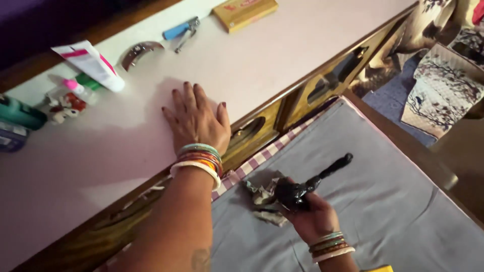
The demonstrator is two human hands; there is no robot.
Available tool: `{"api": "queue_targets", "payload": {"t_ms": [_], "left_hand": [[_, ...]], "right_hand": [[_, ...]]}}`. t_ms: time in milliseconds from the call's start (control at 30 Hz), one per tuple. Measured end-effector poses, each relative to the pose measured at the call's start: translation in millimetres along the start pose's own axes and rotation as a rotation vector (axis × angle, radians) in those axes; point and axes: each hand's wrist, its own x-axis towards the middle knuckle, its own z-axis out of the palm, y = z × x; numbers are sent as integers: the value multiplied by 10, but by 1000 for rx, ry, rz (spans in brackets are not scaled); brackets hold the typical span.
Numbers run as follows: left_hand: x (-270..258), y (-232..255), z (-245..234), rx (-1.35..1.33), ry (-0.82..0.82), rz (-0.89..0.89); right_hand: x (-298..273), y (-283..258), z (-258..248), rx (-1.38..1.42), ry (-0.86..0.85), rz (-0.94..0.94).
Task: The person is seen tidying various grooming and utility items on a dresser and bed.
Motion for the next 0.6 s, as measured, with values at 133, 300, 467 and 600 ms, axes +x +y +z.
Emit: {"api": "queue_targets", "payload": {"t_ms": [133,300,467,600], "left_hand": [[-10,-11,-7,45,28,13],[7,15,-60,55,18,12],[12,24,-84,64,-22,1],[6,24,-80,58,-20,-10]], "right_hand": [[-144,-70,586,89,-436,26],[220,-17,351,-102,-284,-125],[246,-12,539,-183,-235,-166],[258,12,581,-174,-234,-163]]}}
